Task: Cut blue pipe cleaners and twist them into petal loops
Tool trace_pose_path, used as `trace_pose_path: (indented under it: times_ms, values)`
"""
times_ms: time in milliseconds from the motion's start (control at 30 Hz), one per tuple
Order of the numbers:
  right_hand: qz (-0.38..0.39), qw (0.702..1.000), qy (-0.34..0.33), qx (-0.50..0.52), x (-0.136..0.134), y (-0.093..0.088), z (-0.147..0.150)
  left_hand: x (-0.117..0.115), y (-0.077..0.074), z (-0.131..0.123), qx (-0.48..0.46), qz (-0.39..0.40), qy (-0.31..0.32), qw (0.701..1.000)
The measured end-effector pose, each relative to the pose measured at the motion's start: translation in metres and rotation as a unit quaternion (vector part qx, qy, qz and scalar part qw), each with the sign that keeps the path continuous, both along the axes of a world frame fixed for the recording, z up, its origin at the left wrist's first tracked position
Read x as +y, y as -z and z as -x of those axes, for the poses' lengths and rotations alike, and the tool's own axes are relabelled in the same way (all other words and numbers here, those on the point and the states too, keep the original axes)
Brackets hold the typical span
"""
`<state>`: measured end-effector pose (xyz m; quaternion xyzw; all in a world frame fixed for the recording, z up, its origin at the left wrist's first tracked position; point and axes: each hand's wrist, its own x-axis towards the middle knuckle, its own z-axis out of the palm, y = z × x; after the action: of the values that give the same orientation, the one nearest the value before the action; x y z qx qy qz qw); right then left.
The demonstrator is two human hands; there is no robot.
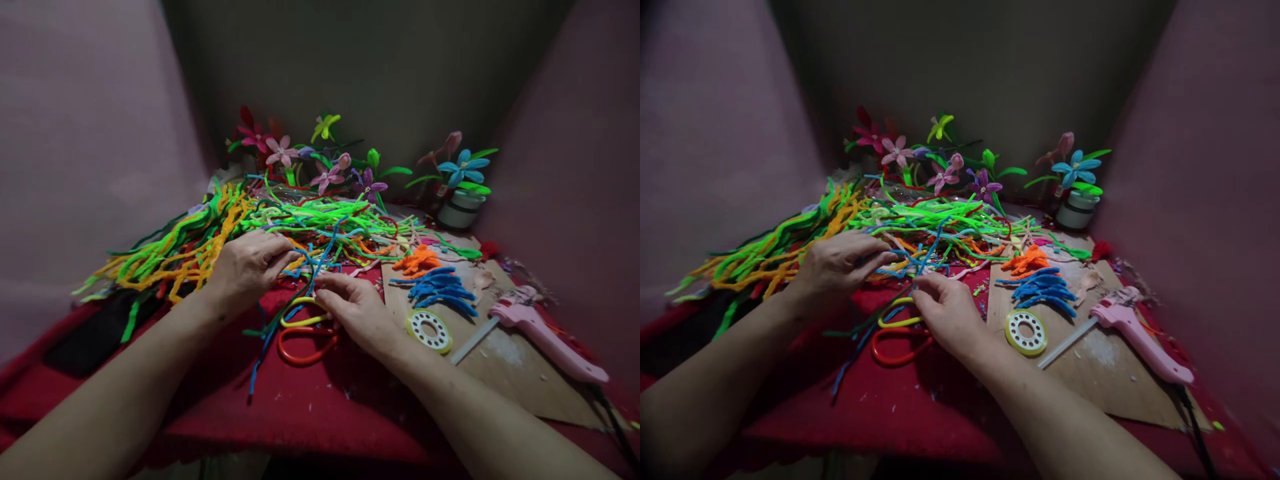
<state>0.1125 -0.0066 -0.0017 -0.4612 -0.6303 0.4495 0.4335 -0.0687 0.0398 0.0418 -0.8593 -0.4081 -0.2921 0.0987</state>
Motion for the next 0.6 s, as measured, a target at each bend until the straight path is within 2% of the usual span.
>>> trace_pose_path:
  times_ms: [100, 167, 233, 367, 433, 533, 600]
  values:
    - [-0.066, 0.997, -0.020, -0.017, 0.003, 0.005, 0.000, -0.004, 0.007, -0.004, 0.031, 0.001, 0.023, 0.999]
    - [-0.084, 0.996, -0.028, -0.033, 0.006, 0.007, -0.001, -0.007, 0.009, -0.006, 0.001, 0.017, 0.034, 0.999]
    - [-0.046, 0.998, -0.030, -0.023, 0.010, 0.009, -0.002, -0.010, 0.007, -0.007, -0.073, 0.016, 0.024, 0.997]
    - [0.095, 0.994, -0.025, 0.054, 0.014, 0.006, -0.003, -0.015, -0.003, -0.004, -0.223, -0.020, -0.066, 0.972]
    - [0.144, 0.984, -0.016, 0.105, 0.012, 0.001, -0.002, -0.016, -0.005, -0.004, -0.260, -0.004, -0.087, 0.962]
    - [0.160, 0.965, -0.016, 0.209, 0.008, -0.006, -0.002, -0.016, -0.002, -0.007, -0.246, 0.043, -0.046, 0.967]
    - [0.147, 0.950, -0.032, 0.273, 0.006, -0.008, -0.003, -0.017, 0.004, -0.012, -0.175, 0.054, 0.019, 0.983]
